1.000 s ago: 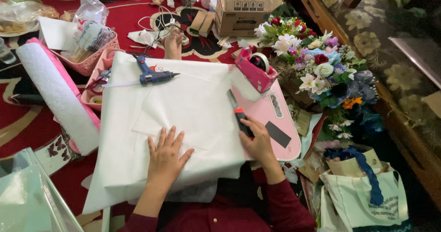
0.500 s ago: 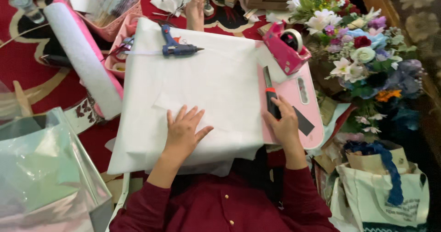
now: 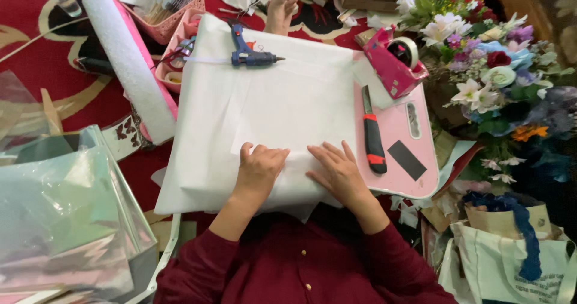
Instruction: The person uses a utility knife to cut a large sheet of white paper on a pink cutting board. They repeatedly smooth the paper, align it, and make precise cuts along the edges to trim it to size.
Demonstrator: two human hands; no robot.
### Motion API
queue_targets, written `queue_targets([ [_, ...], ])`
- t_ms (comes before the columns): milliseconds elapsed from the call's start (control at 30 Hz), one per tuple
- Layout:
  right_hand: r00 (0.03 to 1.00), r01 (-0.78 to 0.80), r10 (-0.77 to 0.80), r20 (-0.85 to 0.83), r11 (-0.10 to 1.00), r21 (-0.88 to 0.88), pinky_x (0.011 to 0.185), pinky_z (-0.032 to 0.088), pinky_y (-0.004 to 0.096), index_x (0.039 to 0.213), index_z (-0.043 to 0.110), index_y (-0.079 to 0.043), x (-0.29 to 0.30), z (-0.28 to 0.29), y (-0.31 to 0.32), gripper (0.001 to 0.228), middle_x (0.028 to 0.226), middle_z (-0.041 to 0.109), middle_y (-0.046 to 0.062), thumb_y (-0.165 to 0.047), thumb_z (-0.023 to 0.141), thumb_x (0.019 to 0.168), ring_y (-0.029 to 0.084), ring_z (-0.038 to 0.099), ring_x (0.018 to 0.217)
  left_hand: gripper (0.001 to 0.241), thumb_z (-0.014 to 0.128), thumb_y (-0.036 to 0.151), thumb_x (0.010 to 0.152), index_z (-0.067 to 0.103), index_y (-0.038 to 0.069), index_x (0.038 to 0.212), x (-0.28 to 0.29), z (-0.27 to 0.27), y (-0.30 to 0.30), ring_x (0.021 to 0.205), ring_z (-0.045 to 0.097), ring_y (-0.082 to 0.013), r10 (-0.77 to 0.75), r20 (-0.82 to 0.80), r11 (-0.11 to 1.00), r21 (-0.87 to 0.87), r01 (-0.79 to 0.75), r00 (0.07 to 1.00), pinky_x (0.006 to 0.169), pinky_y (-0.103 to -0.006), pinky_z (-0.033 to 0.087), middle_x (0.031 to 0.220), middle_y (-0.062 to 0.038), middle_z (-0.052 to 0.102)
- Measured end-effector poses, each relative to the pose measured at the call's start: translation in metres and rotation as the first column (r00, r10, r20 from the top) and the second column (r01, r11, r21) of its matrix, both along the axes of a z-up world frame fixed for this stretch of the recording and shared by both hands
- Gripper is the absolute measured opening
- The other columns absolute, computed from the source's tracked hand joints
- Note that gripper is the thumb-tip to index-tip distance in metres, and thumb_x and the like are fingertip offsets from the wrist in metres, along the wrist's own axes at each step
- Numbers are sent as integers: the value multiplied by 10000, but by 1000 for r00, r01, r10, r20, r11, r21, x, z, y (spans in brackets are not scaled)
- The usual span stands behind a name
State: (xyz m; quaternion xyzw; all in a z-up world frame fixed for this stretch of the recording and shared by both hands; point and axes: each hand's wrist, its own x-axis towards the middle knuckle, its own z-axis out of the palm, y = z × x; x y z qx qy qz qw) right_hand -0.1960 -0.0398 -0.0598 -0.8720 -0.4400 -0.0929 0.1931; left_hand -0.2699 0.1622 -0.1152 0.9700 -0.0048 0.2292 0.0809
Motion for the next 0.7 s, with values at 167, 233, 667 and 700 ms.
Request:
queue_targets([
  [167, 987, -18, 10, 158, 999, 49, 1086, 236, 470, 1191, 595, -267, 3, -8, -13, 409, 1087, 650, -43, -266, 656, 787, 178, 583, 1078, 289, 686, 243, 744, 637, 349, 1009, -8, 1, -7, 715, 574, -105, -52, 67, 998, 28, 50, 996, 876, -409, 347, 711, 92, 635],
  [233, 985, -22, 8, 172, 997, 80, 1095, 219, 463, 1166, 610, -270, -1, 2, -19, 399, 1122, 639, -55, -276, 670, 772, 166, 572, 1091, 258, 669, 238, 766, 646, 336, 1004, -13, 10, -15, 689, 576, -107, -81, 72, 997, 4, 81, 994, 854, -390, 368, 695, 84, 632],
  [667, 983, -99, 132, -125, 965, 244, 1131, 104, 461, 934, 684, -205, 28, 17, -77, 299, 1006, 654, -32, -116, 699, 649, 188, 567, 1100, 234, 614, 205, 852, 635, 172, 1083, -28, 83, -62, 646, 650, -206, -348, -43, 776, -574, 262, 937, 606, -308, 489, 708, -22, 657],
  [700, 967, -115, 157, -200, 971, 208, 1131, 96, 470, 937, 692, -192, 36, 21, -83, 329, 990, 658, -22, -89, 710, 625, 185, 566, 1104, 282, 635, 194, 834, 628, 159, 1113, -28, 86, -64, 686, 658, -233, -370, -41, 730, -631, 263, 928, 616, -332, 504, 760, -46, 676],
])
